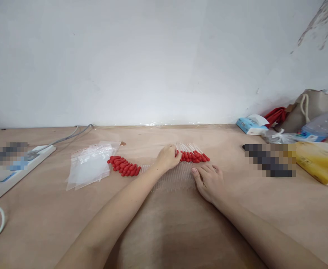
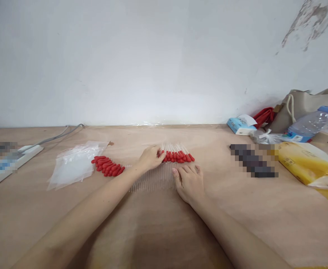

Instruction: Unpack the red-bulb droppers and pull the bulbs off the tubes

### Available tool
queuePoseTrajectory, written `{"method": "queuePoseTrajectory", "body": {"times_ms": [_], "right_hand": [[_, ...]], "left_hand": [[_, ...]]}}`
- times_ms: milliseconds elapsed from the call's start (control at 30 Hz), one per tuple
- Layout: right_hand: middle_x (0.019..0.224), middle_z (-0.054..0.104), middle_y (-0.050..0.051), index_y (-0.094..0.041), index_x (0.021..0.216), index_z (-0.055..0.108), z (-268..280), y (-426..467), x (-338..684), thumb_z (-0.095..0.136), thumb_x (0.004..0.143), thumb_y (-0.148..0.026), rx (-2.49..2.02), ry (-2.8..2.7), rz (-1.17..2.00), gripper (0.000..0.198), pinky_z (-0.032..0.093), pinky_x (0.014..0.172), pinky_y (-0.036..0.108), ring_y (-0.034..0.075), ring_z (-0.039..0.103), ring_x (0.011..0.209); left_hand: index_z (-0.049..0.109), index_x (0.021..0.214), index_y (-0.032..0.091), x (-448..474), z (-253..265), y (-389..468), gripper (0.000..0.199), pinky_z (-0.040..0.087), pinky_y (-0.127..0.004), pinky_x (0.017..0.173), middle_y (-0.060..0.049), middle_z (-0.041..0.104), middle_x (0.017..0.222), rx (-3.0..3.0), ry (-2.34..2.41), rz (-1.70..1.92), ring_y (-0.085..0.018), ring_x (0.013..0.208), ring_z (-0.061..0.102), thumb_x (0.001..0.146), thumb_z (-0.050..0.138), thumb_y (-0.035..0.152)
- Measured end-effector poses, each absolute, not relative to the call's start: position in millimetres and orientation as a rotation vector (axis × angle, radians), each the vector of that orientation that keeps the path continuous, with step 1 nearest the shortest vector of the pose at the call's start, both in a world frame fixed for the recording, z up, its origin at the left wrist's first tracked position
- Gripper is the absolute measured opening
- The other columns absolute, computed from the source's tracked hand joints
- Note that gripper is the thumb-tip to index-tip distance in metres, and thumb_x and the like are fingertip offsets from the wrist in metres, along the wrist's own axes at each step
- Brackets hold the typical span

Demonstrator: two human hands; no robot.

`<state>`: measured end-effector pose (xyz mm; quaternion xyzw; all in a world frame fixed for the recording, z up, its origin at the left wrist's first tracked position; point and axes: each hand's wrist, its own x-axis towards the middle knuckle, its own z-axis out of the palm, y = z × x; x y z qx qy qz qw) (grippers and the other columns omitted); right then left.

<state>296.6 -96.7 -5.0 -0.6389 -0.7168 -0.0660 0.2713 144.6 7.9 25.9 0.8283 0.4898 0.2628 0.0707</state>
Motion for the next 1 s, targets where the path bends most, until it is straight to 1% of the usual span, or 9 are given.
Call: {"method": "queuePoseTrajectory", "body": {"times_ms": [200,267,333,467,567,633,767,900,1000], "right_hand": [[0.085,0.063,0.000,-0.022,0.077,0.058,-5.5,-96.1,297.3,0.029,0.091,-0.036,-1.711,-1.926,-0.170,0.035,0.023,0.092,0.041,0.016,0.055,0.084],[0.089,0.063,0.001,-0.022,0.084,0.058,-6.0,-95.8,297.7,0.031,0.091,-0.035,-1.675,-1.896,-0.169,0.031,0.024,0.092,0.042,0.017,0.055,0.087],[0.101,0.059,0.005,-0.023,0.097,0.057,-6.5,-95.6,297.8,0.034,0.089,-0.035,-1.620,-1.813,-0.192,0.027,0.028,0.091,0.041,0.018,0.052,0.097],[0.120,0.046,0.014,-0.017,0.119,0.044,-5.4,-97.8,296.9,0.041,0.085,-0.036,-1.422,-1.655,-0.262,0.039,0.033,0.091,0.041,0.023,0.041,0.115],[0.124,0.043,0.015,-0.017,0.125,0.038,-1.2,-102.2,294.3,0.049,0.082,-0.033,-1.221,-1.742,-0.326,0.047,0.031,0.095,0.042,0.024,0.039,0.118],[0.120,0.050,0.011,-0.019,0.123,0.042,2.7,-105.8,290.7,0.054,0.079,-0.032,-1.094,-1.900,-0.386,0.047,0.027,0.098,0.044,0.023,0.043,0.114],[0.094,0.065,0.001,-0.024,0.113,0.052,8.1,-112.3,279.0,0.056,0.079,-0.031,-0.951,-2.117,-0.409,0.035,0.017,0.102,0.046,0.019,0.052,0.100],[0.077,0.067,-0.002,-0.025,0.104,0.059,4.9,-114.9,267.8,0.055,0.081,-0.031,-0.937,-2.134,-0.391,0.024,0.015,0.102,0.045,0.014,0.055,0.086],[0.064,0.062,-0.004,-0.024,0.091,0.063,-1.2,-113.9,263.6,0.052,0.083,-0.028,-0.951,-2.168,-0.375,0.014,0.017,0.100,0.044,0.011,0.053,0.072]], "left_hand": [[0.046,0.061,0.017,144.9,29.9,7.8,0.021,0.038,-0.029,0.064,-0.003,0.053,0.066,2.384,1.553,0.942,-0.017,0.068,0.051,0.080,0.044,0.025],[0.045,0.064,0.017,139.7,33.7,2.4,0.021,0.038,-0.027,0.062,-0.003,0.053,0.065,2.329,1.569,0.986,-0.015,0.065,0.051,0.082,0.040,0.025],[0.046,0.068,0.017,129.0,37.5,-9.3,0.021,0.039,-0.025,0.059,-0.001,0.054,0.066,2.290,1.552,1.013,-0.013,0.063,0.051,0.085,0.038,0.027],[0.047,0.077,0.017,90.1,37.2,-48.0,0.016,0.042,-0.024,0.064,-0.001,0.055,0.073,2.371,1.268,1.096,-0.012,0.069,0.053,0.086,0.040,0.027],[0.050,0.085,0.017,56.6,25.5,-74.8,0.008,0.042,-0.027,0.070,-0.004,0.058,0.082,2.593,1.018,1.076,-0.014,0.076,0.054,0.085,0.044,0.022],[0.050,0.086,0.017,40.8,14.6,-85.5,0.004,0.041,-0.029,0.072,-0.005,0.060,0.086,2.716,0.876,1.084,-0.015,0.079,0.054,0.083,0.048,0.018],[0.050,0.087,0.018,32.0,-1.5,-91.7,0.010,0.041,-0.030,0.072,-0.005,0.061,0.089,2.802,0.773,1.133,-0.014,0.078,0.055,0.080,0.053,0.012],[0.049,0.085,0.018,36.6,-5.4,-91.6,0.011,0.041,-0.030,0.072,-0.005,0.061,0.090,2.800,0.724,1.173,-0.014,0.078,0.055,0.079,0.054,0.010],[0.050,0.086,0.018,38.7,-4.3,-92.8,0.009,0.042,-0.030,0.072,-0.005,0.060,0.089,2.777,0.726,1.184,-0.014,0.078,0.055,0.080,0.053,0.012]]}}
